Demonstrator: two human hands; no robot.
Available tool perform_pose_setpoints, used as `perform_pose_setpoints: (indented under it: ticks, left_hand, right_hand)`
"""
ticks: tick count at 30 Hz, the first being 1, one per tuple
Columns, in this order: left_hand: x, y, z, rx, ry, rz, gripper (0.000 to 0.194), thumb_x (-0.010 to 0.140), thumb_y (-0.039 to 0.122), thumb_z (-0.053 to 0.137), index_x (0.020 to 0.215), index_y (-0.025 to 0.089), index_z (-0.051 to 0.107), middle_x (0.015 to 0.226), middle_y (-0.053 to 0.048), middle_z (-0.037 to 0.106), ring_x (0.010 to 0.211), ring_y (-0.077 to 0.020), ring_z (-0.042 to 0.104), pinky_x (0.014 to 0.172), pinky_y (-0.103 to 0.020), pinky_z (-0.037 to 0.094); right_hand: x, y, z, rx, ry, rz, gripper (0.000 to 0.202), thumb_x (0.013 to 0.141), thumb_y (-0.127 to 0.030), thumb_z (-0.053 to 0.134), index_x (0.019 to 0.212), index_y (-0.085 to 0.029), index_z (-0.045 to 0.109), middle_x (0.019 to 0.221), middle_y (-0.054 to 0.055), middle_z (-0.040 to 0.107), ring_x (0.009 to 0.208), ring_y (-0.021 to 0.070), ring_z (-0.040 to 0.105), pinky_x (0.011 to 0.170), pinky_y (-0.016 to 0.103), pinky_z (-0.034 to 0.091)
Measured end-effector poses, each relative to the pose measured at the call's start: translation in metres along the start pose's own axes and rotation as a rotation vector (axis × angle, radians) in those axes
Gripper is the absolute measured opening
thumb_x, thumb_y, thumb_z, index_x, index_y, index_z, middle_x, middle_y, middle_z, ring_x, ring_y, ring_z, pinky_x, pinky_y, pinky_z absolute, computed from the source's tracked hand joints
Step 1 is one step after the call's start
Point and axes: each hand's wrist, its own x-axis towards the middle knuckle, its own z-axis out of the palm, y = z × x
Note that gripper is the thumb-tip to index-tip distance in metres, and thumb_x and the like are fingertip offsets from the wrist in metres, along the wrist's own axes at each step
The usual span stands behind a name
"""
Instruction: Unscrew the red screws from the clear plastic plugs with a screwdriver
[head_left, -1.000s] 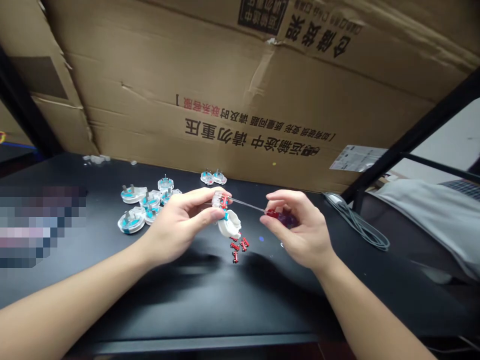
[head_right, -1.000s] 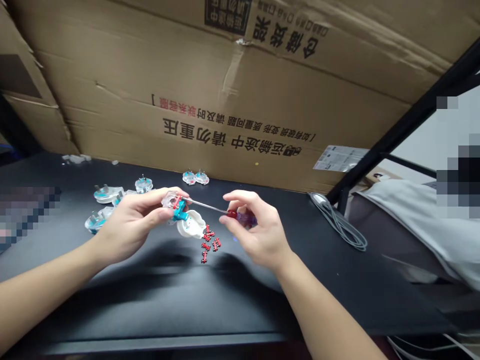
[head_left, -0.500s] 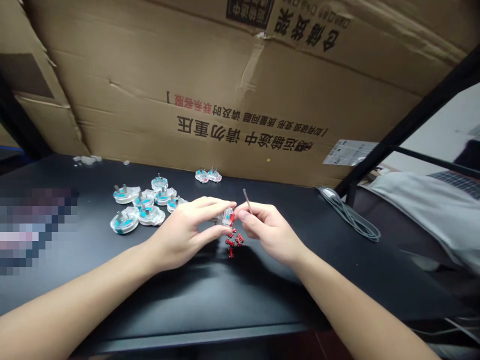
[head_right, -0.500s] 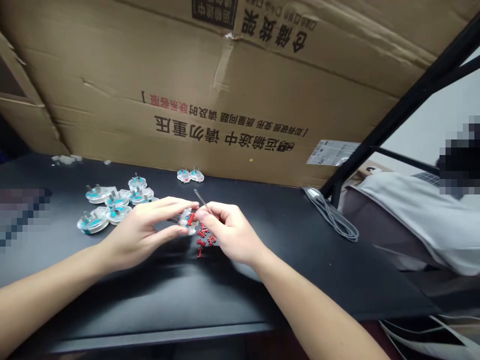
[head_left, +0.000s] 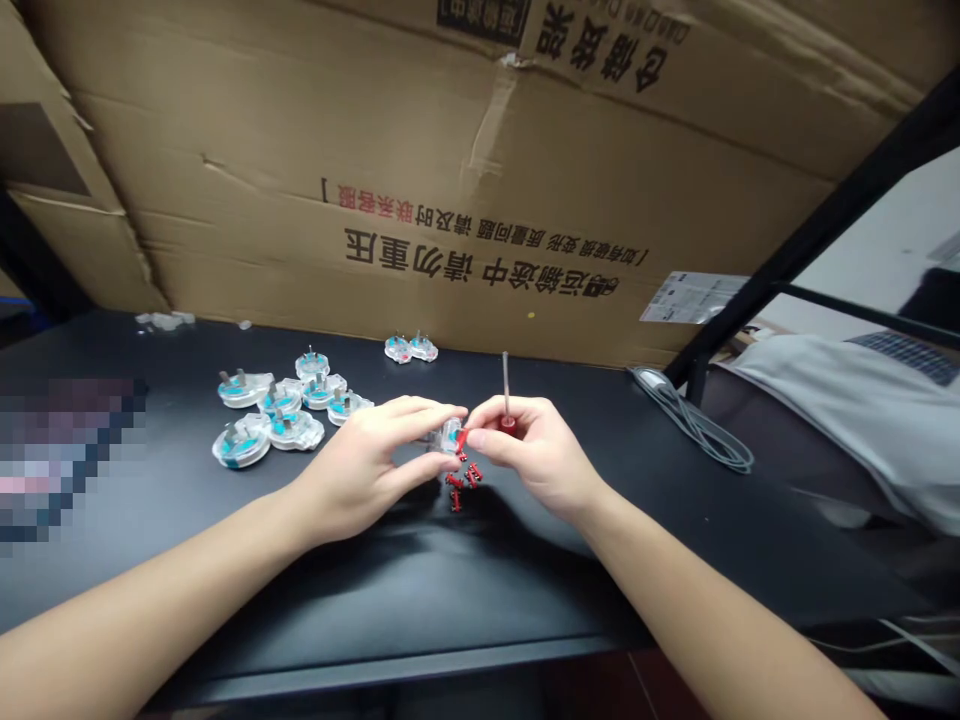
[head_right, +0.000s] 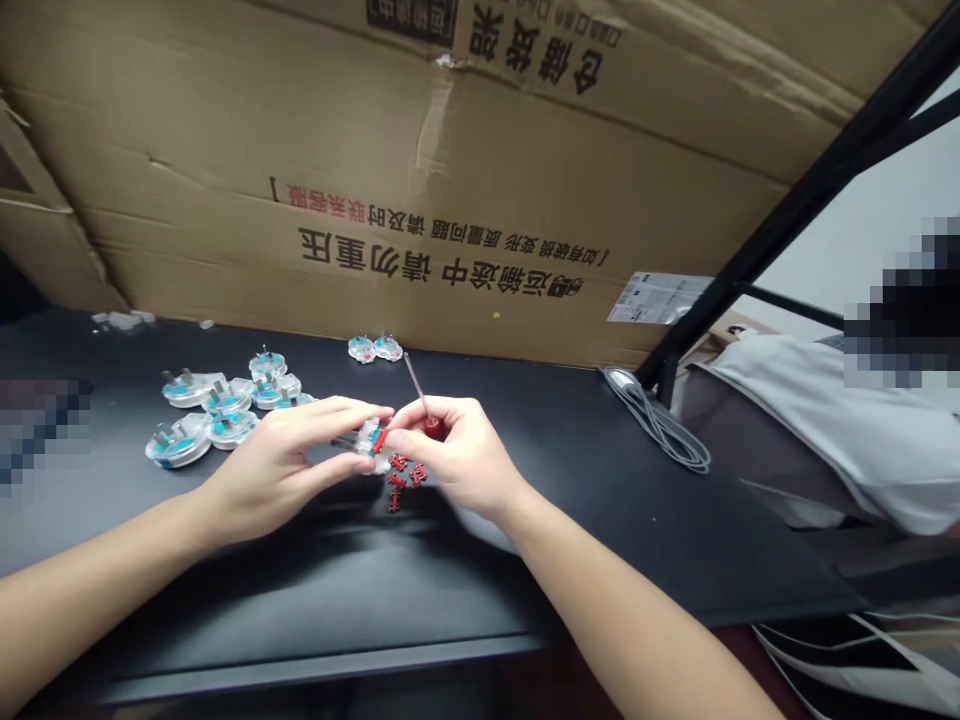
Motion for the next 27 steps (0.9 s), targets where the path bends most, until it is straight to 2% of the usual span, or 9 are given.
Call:
perform_pose_setpoints:
  ticks: [3, 5, 7, 9, 11, 15, 19, 24, 27]
  left_hand:
    - [0.001, 0.0, -0.003, 0.027, 0.046, -0.064, 0.039, 0.094, 0.041, 0.06, 0.124, 0.017, 0.067, 0.122, -0.007, 0.071, 0.107, -0.0198, 0.066, 0.095, -0.027, 0.048]
    - [0.002, -0.004, -0.008, 0.082, 0.058, -0.13, 0.042, 0.094, 0.047, 0.056, 0.124, 0.018, 0.067, 0.12, -0.007, 0.072, 0.105, -0.0213, 0.066, 0.092, -0.03, 0.049]
    - [0.003, -0.011, -0.014, 0.2, 0.004, -0.192, 0.044, 0.095, 0.051, 0.053, 0.122, 0.02, 0.069, 0.114, -0.007, 0.073, 0.103, -0.0235, 0.066, 0.091, -0.033, 0.05]
    - [0.004, -0.022, -0.02, 0.369, -0.098, -0.221, 0.045, 0.093, 0.052, 0.052, 0.117, 0.019, 0.072, 0.113, -0.009, 0.071, 0.107, -0.027, 0.062, 0.096, -0.039, 0.048]
    - [0.003, -0.035, -0.025, 0.486, -0.207, -0.215, 0.044, 0.092, 0.052, 0.053, 0.112, 0.019, 0.075, 0.11, -0.01, 0.07, 0.11, -0.0291, 0.058, 0.097, -0.041, 0.048]
    - [0.003, -0.057, -0.035, 0.649, -0.313, -0.218, 0.038, 0.087, 0.047, 0.058, 0.104, 0.02, 0.078, 0.116, -0.012, 0.066, 0.118, -0.0326, 0.053, 0.103, -0.044, 0.045]
    - [0.007, -0.07, -0.045, 0.716, -0.292, -0.261, 0.035, 0.083, 0.031, 0.059, 0.113, 0.022, 0.074, 0.125, -0.012, 0.063, 0.121, -0.0343, 0.053, 0.103, -0.047, 0.044]
    - [0.03, -0.078, -0.047, 0.759, -0.227, -0.322, 0.05, 0.087, 0.044, 0.057, 0.13, 0.018, 0.063, 0.136, -0.015, 0.058, 0.126, -0.0362, 0.052, 0.105, -0.048, 0.044]
    - [0.055, -0.087, -0.037, 0.774, -0.194, -0.337, 0.049, 0.094, 0.033, 0.05, 0.139, 0.014, 0.052, 0.142, -0.018, 0.053, 0.128, -0.0344, 0.052, 0.105, -0.048, 0.045]
  right_hand:
    - [-0.001, 0.0, -0.004, -0.143, 0.022, -0.045, 0.019, 0.078, -0.035, 0.073, 0.074, -0.016, 0.069, 0.062, -0.002, 0.058, 0.055, 0.0086, 0.043, 0.054, 0.024, 0.035]
    - [0.0, -0.001, -0.007, -0.365, 0.027, -0.063, 0.018, 0.08, -0.034, 0.069, 0.077, -0.016, 0.071, 0.059, -0.003, 0.055, 0.054, 0.0092, 0.042, 0.054, 0.024, 0.034]
    - [0.001, 0.0, -0.012, -0.614, 0.022, -0.068, 0.016, 0.08, -0.031, 0.067, 0.084, -0.017, 0.073, 0.059, -0.004, 0.054, 0.055, 0.0097, 0.043, 0.055, 0.025, 0.034]
    - [0.004, 0.003, -0.018, -0.772, 0.02, -0.063, 0.017, 0.083, -0.029, 0.064, 0.09, -0.018, 0.075, 0.064, -0.002, 0.06, 0.058, 0.0106, 0.048, 0.059, 0.025, 0.037]
    - [0.008, 0.006, -0.024, -0.809, 0.027, -0.047, 0.023, 0.09, -0.03, 0.055, 0.093, -0.019, 0.075, 0.072, 0.0, 0.068, 0.061, 0.0118, 0.053, 0.062, 0.026, 0.04]
    - [0.012, 0.01, -0.033, -0.752, 0.048, -0.024, 0.032, 0.093, -0.037, 0.051, 0.107, -0.02, 0.074, 0.066, 0.0, 0.068, 0.06, 0.0142, 0.058, 0.065, 0.027, 0.043]
    - [0.014, 0.009, -0.038, -0.782, 0.092, -0.055, 0.027, 0.09, -0.037, 0.056, 0.105, -0.024, 0.074, 0.071, -0.002, 0.068, 0.063, 0.014, 0.056, 0.065, 0.027, 0.041]
    - [0.016, 0.006, -0.045, -0.825, 0.128, -0.045, 0.029, 0.094, -0.039, 0.048, 0.093, -0.023, 0.073, 0.079, 0.0, 0.071, 0.068, 0.0144, 0.057, 0.064, 0.027, 0.039]
    - [0.015, 0.006, -0.046, -0.836, 0.107, -0.049, 0.032, 0.096, -0.039, 0.045, 0.09, -0.022, 0.071, 0.076, 0.0, 0.069, 0.066, 0.0143, 0.055, 0.063, 0.027, 0.038]
